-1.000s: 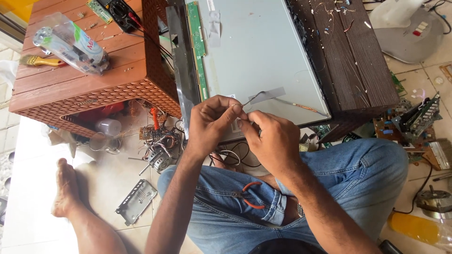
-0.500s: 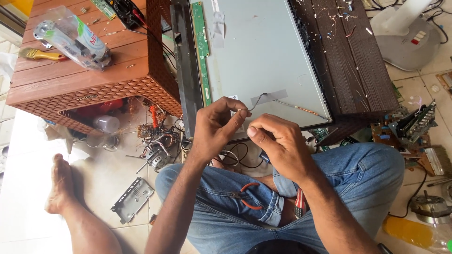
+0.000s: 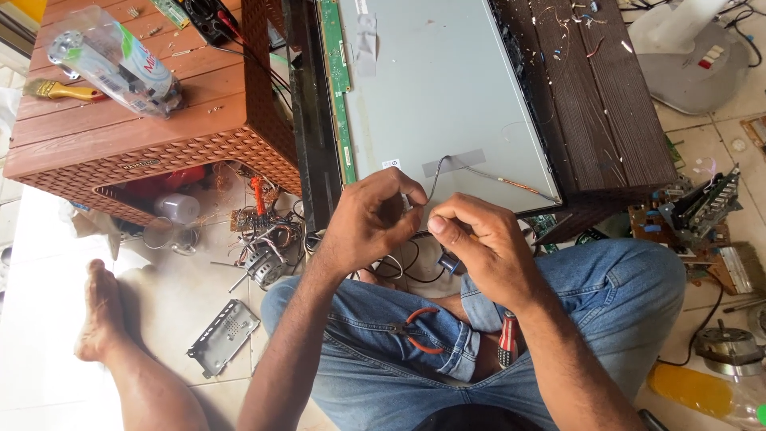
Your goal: Installing and securing a thin wire to an electronic display panel using pliers and tape.
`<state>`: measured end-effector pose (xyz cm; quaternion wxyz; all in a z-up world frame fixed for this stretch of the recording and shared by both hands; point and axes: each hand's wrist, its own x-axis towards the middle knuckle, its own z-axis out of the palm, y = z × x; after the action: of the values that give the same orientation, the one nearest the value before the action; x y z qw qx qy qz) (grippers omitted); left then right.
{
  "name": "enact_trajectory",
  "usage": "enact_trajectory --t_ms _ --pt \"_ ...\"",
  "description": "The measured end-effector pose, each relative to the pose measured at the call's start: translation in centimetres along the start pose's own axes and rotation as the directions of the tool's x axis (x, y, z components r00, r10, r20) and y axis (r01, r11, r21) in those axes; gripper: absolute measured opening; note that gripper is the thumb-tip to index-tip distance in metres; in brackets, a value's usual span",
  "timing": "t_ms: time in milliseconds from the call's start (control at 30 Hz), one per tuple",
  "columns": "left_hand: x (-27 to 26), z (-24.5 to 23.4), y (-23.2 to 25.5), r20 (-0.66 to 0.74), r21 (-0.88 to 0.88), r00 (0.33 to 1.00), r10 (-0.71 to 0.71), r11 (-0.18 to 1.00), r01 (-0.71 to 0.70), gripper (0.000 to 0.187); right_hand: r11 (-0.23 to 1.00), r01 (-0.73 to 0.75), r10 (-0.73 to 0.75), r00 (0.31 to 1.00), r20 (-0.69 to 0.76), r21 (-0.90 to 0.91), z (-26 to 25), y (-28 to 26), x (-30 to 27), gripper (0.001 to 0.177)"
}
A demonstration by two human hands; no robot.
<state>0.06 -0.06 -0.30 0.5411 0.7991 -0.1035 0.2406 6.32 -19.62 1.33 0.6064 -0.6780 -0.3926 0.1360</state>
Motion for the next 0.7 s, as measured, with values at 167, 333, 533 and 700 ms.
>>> enact_trajectory --t_ms 167,333,533,700 --pt "0.29 -0.14 -0.45 0.088 0.018 0.996 0.008 1.0 -0.01 0.017 0.999 -0.013 0.013 1.0 -0.009 0.035 -0.15 0.12 -0.01 0.026" --pt "0.41 -0.05 -0.42 0.095 0.011 0.995 0.013 1.0 -0.014 0.016 0.998 -0.029 0.028 1.0 0.015 0.056 -0.28 0.33 0.0 0.026" --pt "0.46 -0.09 0.19 0.115 0.046 0.993 0.017 0.999 -0.022 0.015 0.996 -0.044 0.043 0.999 0.009 0.075 -0.44 0.79 -0.03 0.027" --pt "0.21 0.05 -0.21 0.1 0.034 0.995 0.012 0.999 -0.015 0.015 0.993 -0.05 0.049 0.999 0.009 0.107 -0.21 0.87 0.03 0.027"
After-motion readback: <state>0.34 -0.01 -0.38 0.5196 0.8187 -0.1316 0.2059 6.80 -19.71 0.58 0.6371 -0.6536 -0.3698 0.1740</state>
